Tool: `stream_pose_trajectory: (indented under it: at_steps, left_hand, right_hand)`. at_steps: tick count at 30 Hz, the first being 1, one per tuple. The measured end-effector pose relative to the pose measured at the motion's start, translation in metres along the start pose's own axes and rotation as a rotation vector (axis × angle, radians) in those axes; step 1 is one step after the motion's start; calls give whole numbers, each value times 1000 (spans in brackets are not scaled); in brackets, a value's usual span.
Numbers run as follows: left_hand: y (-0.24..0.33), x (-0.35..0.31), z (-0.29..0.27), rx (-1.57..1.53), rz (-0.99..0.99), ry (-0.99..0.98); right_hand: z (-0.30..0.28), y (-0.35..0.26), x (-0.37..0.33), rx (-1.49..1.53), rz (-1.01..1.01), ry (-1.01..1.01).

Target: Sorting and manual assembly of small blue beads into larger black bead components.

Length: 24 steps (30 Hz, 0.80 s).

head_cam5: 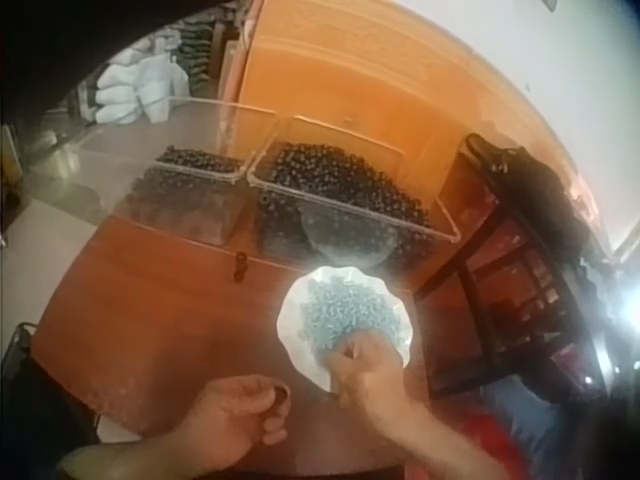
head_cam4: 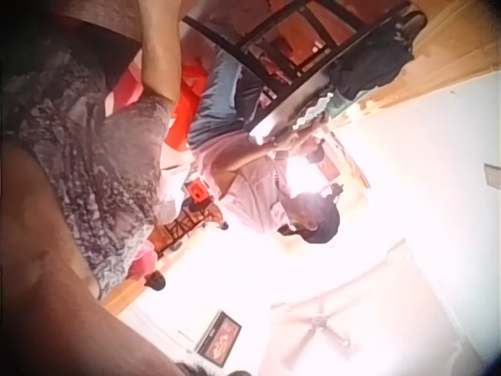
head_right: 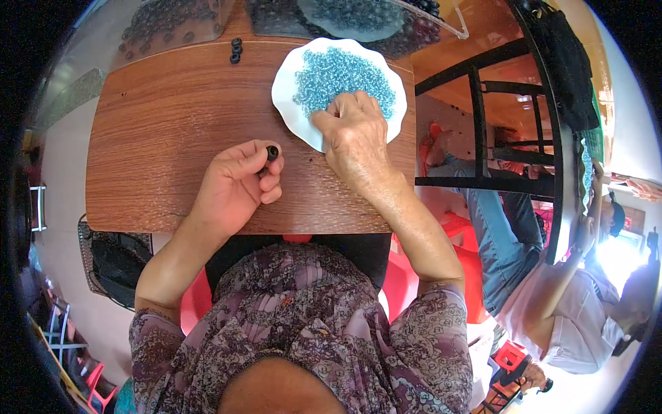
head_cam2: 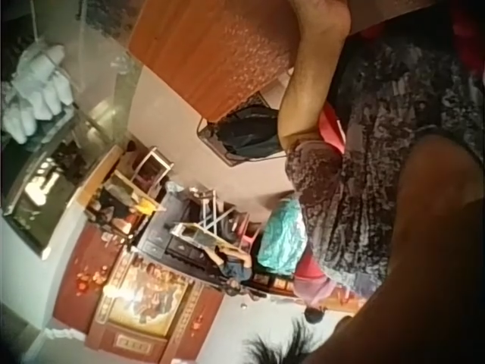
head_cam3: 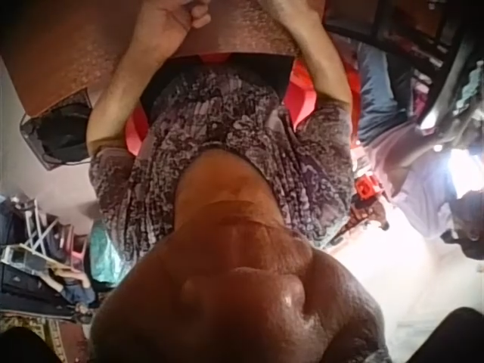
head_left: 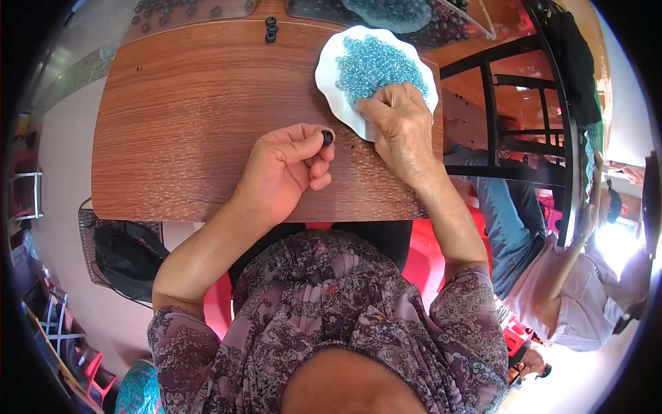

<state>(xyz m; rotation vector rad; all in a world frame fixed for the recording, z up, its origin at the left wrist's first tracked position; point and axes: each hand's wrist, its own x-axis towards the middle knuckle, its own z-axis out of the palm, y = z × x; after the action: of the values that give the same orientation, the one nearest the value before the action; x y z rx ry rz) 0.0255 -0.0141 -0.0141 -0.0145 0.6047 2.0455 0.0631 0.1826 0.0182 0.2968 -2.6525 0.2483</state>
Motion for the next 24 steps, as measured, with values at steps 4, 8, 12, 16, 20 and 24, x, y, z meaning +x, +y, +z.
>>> stream_pose_trajectory:
  at_steps: [4,8,12,16,20,24]
  left_hand:
    - [0,0,0,0,-2,-11]
    - [1,-1,5,-26,-3,24]
    - [0,-2,5,-12,0,36]
    - [-1,-2,7,29,5,49]
    - [-3,0,5,16,-6,10]
    - [-5,-2,9,21,-3,19]
  right_hand:
    - [-4,6,0,51,-40,-40]
    - [-7,8,-1,95,-61,-42]
    - [-16,-5,-4,263,57,-1]
    - [-25,-18,-4,520,165,-3]
    - [-33,-34,-2,756,209,6]
    - [-30,-42,-3,785,245,-8]
